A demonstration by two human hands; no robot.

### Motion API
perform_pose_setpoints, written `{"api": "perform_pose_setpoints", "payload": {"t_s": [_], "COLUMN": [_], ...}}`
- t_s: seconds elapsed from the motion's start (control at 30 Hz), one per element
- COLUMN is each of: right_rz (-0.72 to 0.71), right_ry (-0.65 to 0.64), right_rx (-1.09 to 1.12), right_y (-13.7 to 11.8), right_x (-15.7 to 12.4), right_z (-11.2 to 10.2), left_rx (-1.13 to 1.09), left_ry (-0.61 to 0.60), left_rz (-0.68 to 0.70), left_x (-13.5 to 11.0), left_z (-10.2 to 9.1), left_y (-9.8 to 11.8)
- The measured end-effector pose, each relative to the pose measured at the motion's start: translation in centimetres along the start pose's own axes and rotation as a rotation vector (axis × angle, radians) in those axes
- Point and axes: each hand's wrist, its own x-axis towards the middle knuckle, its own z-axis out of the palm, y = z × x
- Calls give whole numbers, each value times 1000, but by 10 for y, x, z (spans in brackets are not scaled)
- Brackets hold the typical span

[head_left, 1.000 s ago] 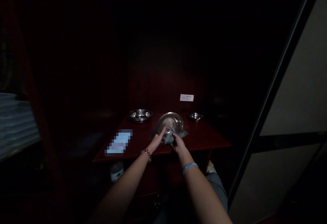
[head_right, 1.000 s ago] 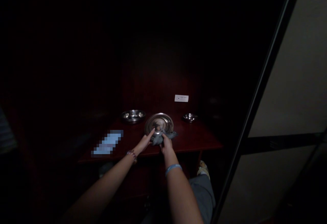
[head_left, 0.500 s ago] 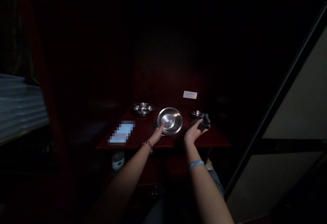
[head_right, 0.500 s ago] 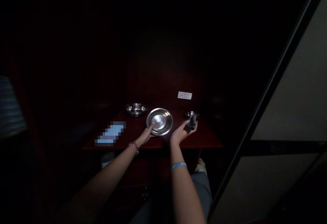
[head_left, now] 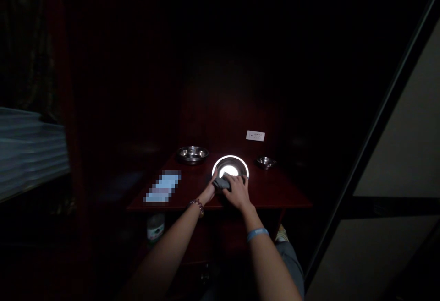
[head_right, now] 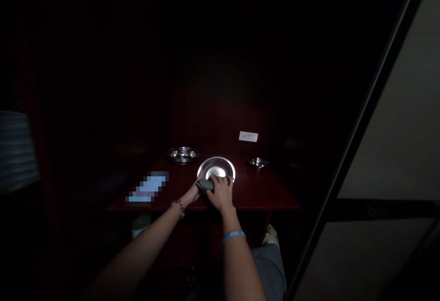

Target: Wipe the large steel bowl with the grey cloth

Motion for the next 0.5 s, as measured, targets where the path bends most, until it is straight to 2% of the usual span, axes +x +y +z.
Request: {"api": "perform_pose_setpoints", "payload": {"t_s": [0.13, 0.27, 0.37, 0.5], "right_rz": [-68, -103, 48, 339], "right_ry": [-1, 127, 322, 718], "right_rx": [33, 50, 62, 215], "right_y": [-7, -10, -8, -3], "right_x": [-1, 1, 4, 9], "right_z": [-10, -22, -28, -41], "left_rx": [-62, -65, -53, -34], "left_ry": [-3, 41, 19, -29], "left_rz": [33, -17, -66, -70], "left_x": [4, 1, -2, 0], "left_z": [0, 2, 1, -1], "left_y": [-3, -2, -1, -4]}}
